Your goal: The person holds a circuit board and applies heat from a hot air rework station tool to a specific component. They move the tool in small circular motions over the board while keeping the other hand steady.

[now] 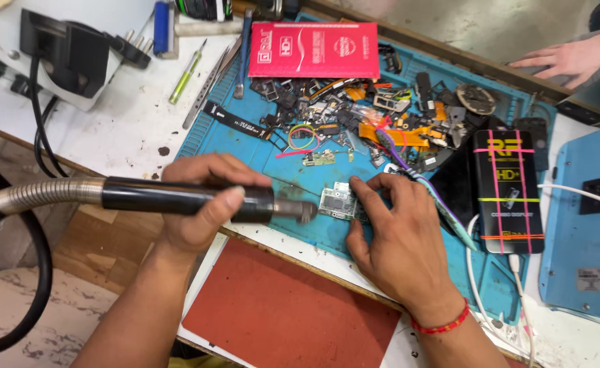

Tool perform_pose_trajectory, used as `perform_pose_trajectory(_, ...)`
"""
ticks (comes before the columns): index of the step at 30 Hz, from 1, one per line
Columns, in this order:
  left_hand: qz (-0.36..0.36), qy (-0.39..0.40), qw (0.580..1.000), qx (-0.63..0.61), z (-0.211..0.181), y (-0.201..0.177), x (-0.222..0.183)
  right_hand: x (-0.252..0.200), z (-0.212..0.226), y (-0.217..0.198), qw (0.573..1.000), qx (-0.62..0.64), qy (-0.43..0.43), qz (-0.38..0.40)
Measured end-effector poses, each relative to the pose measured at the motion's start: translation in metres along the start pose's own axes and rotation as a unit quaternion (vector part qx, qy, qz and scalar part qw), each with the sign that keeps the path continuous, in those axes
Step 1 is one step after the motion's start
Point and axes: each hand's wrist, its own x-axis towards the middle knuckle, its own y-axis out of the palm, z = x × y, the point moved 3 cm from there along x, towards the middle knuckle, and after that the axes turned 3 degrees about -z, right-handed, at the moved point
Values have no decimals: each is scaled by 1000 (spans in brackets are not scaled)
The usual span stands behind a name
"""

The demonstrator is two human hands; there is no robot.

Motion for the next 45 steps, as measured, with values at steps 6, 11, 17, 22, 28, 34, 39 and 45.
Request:
perform_pose_trajectory(6,-24,5,998,65,5,1,1,-2,-2,0,1000,1,-14,-14)
perform_pose_trajectory(11,-19,11,998,65,4,4,1,-4,0,0,1000,-7,-14,-18)
perform_pose_trajectory(17,-5,16,996,92,3,5,2,-4,1,0,1000,-17,-18,-18)
perform_pose_trajectory(22,45,26,995,89,3,4,4,-5,0,1,999,-15,-19,-24)
perform_pose_trajectory(28,19,5,997,76,1,3,6,-6,-2,1,999,-6,-19,-25)
perform_pose_trajectory(34,-10,-1,999,43,3,1,7,-5,-3,2,1000,-5,-17,-19)
perform_pose_trajectory(39,-48,-2,999,21,6,-4,5,-6,-2,2,1000,-12,-19,-18)
perform_pose_trajectory(45,-39,-47,994,-90,8,-3,7,-7,-1,2,999,-10,-24,-27)
